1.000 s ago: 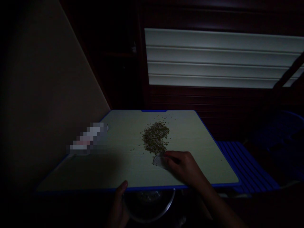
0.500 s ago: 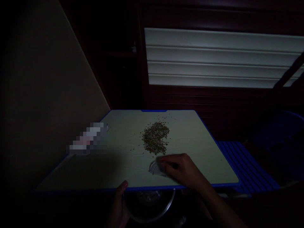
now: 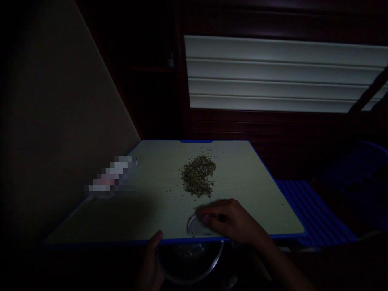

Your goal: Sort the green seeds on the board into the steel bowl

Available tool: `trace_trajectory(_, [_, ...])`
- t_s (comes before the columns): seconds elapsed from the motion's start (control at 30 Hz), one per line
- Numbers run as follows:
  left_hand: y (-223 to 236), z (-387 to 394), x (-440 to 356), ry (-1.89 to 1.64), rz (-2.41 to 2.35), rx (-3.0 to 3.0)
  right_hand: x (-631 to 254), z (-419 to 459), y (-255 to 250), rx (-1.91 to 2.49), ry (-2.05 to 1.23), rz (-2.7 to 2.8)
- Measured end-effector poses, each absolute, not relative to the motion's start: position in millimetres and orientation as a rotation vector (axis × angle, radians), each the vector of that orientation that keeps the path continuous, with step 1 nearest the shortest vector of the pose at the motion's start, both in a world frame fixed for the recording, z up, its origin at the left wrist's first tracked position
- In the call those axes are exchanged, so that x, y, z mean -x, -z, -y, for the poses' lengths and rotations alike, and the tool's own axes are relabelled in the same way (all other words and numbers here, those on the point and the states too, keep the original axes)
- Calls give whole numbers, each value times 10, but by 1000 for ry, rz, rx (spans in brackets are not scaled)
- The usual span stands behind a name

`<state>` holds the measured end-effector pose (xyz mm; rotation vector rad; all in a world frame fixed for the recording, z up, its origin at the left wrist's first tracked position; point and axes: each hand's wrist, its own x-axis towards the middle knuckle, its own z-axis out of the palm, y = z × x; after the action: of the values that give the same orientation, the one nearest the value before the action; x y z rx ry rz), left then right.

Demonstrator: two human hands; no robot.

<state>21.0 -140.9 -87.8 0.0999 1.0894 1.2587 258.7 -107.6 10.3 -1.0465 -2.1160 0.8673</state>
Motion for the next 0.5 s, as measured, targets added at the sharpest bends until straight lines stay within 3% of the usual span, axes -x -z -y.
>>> trace_trajectory(0.5, [814, 1379, -235, -1177, -1135, -39, -2580, 1089, -135, 972, -919, 2124])
